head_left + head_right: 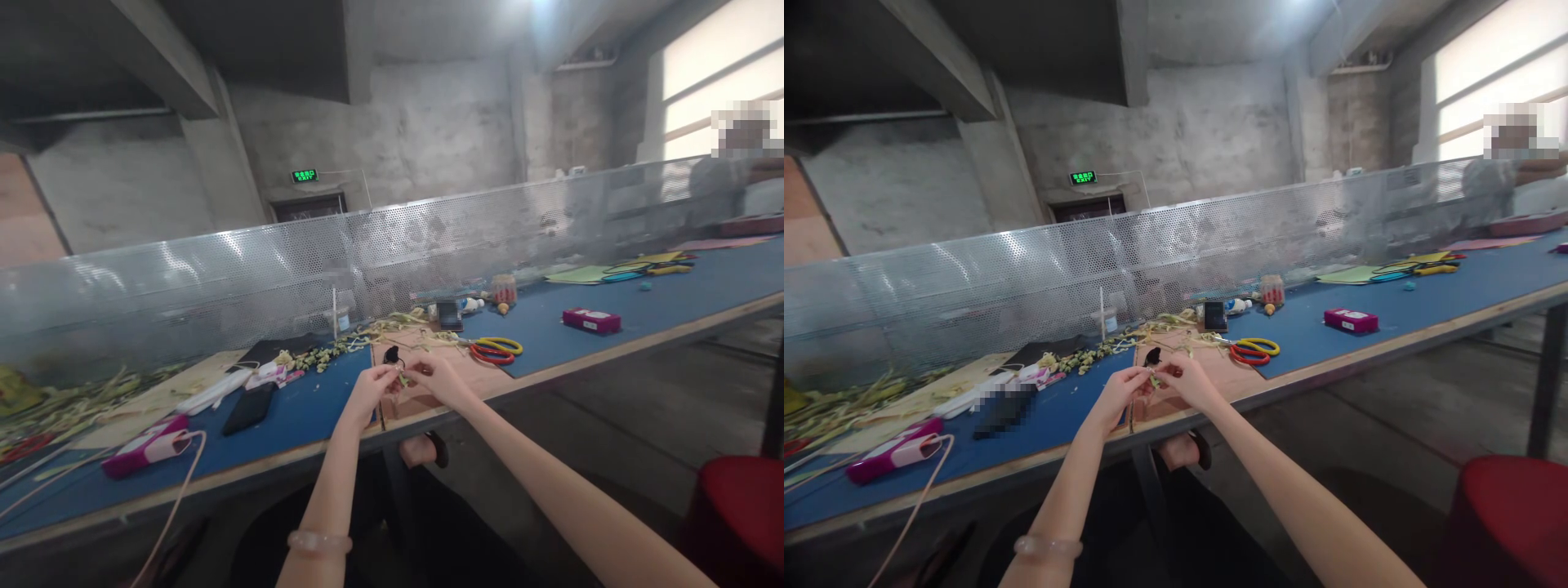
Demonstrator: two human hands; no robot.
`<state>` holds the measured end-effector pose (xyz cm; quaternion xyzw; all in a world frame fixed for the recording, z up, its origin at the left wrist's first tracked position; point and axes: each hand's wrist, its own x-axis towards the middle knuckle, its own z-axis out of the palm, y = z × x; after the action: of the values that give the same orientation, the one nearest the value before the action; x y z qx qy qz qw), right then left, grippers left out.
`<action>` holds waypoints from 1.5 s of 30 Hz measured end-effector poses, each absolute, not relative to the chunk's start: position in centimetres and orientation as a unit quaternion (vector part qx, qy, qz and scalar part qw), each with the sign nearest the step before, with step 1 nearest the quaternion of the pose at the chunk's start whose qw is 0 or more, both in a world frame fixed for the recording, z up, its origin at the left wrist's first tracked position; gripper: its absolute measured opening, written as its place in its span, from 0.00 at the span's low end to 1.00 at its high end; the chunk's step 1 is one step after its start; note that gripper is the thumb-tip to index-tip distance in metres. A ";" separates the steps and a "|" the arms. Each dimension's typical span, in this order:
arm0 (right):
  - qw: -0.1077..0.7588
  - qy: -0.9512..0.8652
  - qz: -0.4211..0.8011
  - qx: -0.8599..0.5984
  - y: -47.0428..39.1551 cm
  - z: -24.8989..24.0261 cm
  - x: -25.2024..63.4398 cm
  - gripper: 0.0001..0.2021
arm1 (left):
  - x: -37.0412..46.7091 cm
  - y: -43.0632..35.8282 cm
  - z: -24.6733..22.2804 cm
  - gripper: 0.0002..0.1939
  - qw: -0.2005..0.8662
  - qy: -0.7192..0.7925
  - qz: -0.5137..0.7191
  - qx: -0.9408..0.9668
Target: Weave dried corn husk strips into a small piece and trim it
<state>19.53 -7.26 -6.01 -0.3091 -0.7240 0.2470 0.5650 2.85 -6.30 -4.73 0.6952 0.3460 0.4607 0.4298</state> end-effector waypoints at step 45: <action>0.544 -0.727 0.304 -0.291 -7.2 -5.8 19.7 0.08 | 3.0 -6.1 -4.6 0.11 0.474 0.367 0.465 0.651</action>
<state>19.69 -7.23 -5.83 -0.2906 -0.7265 0.3037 0.5436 2.98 -6.06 -4.62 0.6508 0.3671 0.4653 0.4745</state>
